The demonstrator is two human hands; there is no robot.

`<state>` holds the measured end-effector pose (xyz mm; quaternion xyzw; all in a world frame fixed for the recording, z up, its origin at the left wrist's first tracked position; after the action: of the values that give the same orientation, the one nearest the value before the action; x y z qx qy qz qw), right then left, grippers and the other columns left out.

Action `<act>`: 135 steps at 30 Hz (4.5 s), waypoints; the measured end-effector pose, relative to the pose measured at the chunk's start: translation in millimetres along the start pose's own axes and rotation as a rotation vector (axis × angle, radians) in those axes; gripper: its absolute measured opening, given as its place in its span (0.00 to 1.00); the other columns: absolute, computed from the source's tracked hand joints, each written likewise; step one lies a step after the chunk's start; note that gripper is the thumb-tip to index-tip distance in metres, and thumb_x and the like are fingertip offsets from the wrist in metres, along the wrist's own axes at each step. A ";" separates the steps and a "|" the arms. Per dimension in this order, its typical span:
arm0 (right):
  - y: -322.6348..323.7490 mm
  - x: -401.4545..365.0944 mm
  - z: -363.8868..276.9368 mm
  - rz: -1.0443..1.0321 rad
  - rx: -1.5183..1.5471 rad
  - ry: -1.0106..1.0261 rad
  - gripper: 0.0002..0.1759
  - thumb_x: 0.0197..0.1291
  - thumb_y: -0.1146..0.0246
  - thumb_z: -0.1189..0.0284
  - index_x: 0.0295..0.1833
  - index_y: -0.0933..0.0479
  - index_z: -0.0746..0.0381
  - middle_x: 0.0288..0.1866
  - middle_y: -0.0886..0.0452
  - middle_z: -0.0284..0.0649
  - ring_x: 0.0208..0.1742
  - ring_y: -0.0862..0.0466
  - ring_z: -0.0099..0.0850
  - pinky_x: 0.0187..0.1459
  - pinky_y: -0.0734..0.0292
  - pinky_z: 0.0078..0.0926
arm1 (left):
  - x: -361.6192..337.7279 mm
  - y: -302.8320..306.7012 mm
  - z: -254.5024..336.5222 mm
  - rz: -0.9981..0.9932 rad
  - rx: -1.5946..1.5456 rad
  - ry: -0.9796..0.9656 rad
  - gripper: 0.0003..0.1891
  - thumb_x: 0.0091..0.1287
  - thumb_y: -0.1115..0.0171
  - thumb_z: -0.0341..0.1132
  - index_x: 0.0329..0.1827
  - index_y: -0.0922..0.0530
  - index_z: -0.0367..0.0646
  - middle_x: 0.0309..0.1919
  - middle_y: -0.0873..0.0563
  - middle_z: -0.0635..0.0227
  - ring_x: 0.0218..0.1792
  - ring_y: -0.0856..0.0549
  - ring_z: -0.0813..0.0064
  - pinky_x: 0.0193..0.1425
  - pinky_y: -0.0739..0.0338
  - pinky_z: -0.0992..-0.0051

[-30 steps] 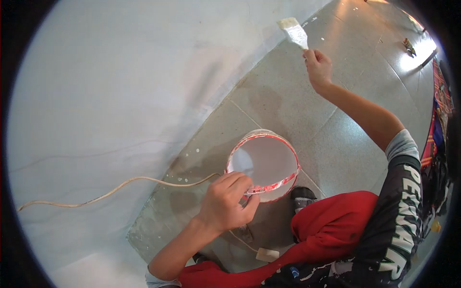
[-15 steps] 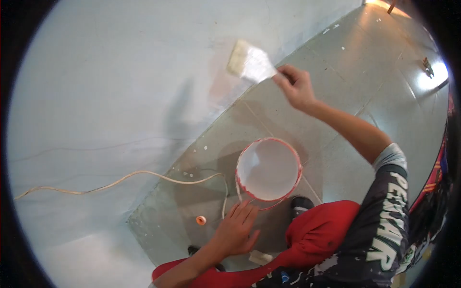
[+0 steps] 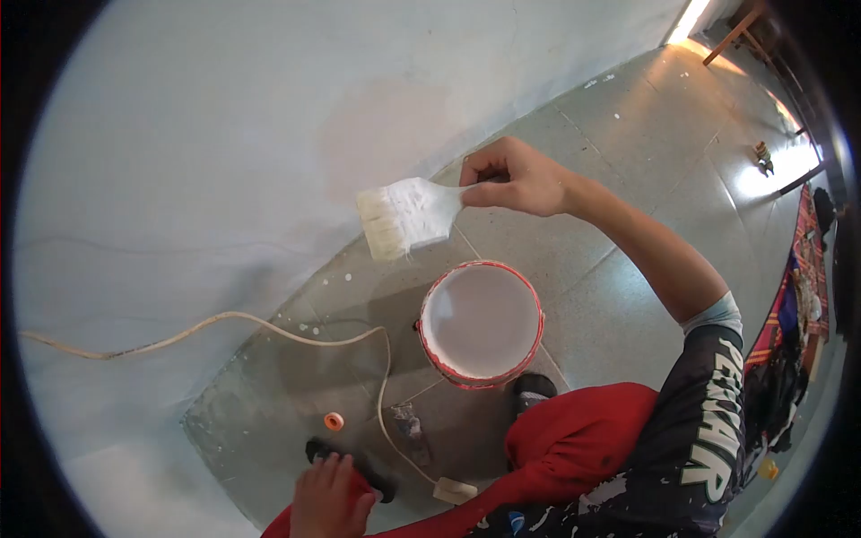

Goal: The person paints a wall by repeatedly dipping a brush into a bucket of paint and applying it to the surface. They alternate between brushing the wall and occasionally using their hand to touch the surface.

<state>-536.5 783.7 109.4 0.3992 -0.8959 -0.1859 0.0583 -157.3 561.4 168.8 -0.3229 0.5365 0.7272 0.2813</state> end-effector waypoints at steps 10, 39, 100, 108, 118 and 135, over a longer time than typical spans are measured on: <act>-21.8 6.0 -11.5 -0.111 0.231 -0.182 0.12 0.61 0.35 0.68 0.31 0.19 0.66 0.20 0.29 0.29 0.21 0.34 0.18 0.23 0.41 0.22 | -36.6 22.5 -15.3 0.182 0.010 -0.065 0.29 0.70 0.39 0.40 0.70 0.31 0.32 0.64 0.24 0.37 0.63 0.24 0.38 0.68 0.29 0.52; -106.0 35.8 -39.9 -1.094 0.240 -0.480 0.12 0.55 0.27 0.71 0.33 0.19 0.69 0.21 0.25 0.31 0.19 0.31 0.16 0.19 0.43 0.17 | -95.1 69.9 -46.6 0.426 -0.419 0.150 0.24 0.73 0.41 0.40 0.67 0.26 0.35 0.65 0.23 0.48 0.66 0.25 0.48 0.72 0.33 0.57; -223.5 -88.9 51.5 -1.023 -1.105 0.503 0.07 0.50 0.33 0.76 0.36 0.13 0.60 0.38 0.11 0.44 0.41 0.10 0.42 0.38 0.15 0.39 | -0.8 7.5 190.3 0.382 -0.226 -0.207 0.29 0.69 0.37 0.47 0.66 0.28 0.35 0.61 0.22 0.50 0.63 0.23 0.51 0.69 0.30 0.56; -219.9 -84.2 51.5 -0.838 -1.053 0.266 0.08 0.52 0.33 0.76 0.39 0.13 0.61 0.40 0.11 0.43 0.43 0.10 0.40 0.39 0.14 0.37 | 10.7 15.6 181.8 0.406 -0.242 -0.588 0.29 0.71 0.39 0.51 0.63 0.26 0.34 0.56 0.19 0.49 0.61 0.21 0.49 0.67 0.29 0.55; -161.9 -89.4 -26.3 -0.790 -1.166 -0.092 0.09 0.59 0.38 0.71 0.36 0.14 0.62 0.38 0.12 0.47 0.42 0.12 0.44 0.43 0.17 0.41 | -7.9 14.2 139.0 0.427 -0.284 -0.830 0.28 0.68 0.36 0.48 0.60 0.24 0.32 0.53 0.18 0.49 0.58 0.20 0.51 0.64 0.27 0.56; -77.9 -100.9 8.3 -0.676 -0.203 -0.750 0.19 0.67 0.46 0.65 0.35 0.15 0.67 0.18 0.27 0.30 0.18 0.32 0.19 0.22 0.36 0.22 | -44.6 26.0 123.3 0.621 -0.334 -0.853 0.27 0.69 0.38 0.46 0.61 0.24 0.32 0.56 0.19 0.49 0.59 0.23 0.51 0.67 0.31 0.55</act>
<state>-416.5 812.8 76.6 0.5648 -0.6534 -0.4110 -0.2917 -169.4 670.3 245.3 0.1331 0.3222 0.9176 0.1910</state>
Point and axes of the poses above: each hand's wrist, its own x-axis towards the middle knuckle, its own y-axis out of the back of the hand, z = x × y, the point moved 8 cm from there along x, towards the middle knuckle
